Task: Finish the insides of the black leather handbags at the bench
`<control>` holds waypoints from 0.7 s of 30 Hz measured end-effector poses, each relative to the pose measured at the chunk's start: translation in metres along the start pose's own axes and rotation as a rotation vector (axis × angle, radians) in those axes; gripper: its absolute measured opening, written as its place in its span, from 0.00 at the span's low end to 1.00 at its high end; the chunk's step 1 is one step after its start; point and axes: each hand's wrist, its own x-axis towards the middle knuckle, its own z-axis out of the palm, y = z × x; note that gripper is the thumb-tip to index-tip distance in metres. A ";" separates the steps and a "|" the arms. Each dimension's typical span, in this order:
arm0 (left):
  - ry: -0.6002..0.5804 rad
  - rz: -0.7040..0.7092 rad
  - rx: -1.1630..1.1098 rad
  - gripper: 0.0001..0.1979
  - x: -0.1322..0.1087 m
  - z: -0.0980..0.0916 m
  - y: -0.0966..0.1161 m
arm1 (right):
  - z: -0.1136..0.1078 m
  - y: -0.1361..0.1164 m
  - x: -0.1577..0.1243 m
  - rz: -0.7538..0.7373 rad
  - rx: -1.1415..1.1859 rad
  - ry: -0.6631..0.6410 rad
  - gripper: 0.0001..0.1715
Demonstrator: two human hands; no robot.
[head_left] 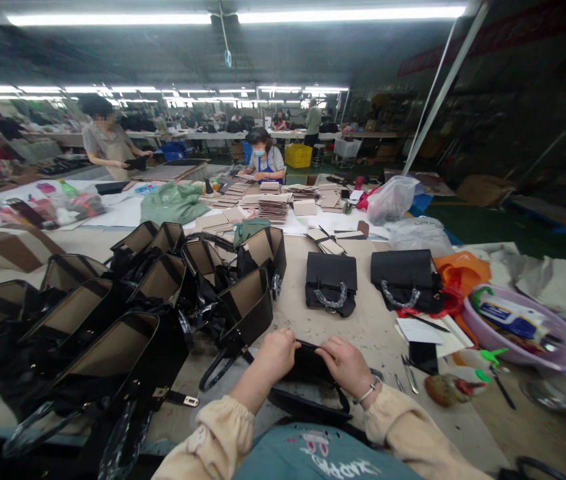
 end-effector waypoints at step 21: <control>0.053 0.155 0.062 0.08 -0.001 0.002 -0.004 | -0.001 -0.004 0.001 0.034 -0.069 -0.010 0.15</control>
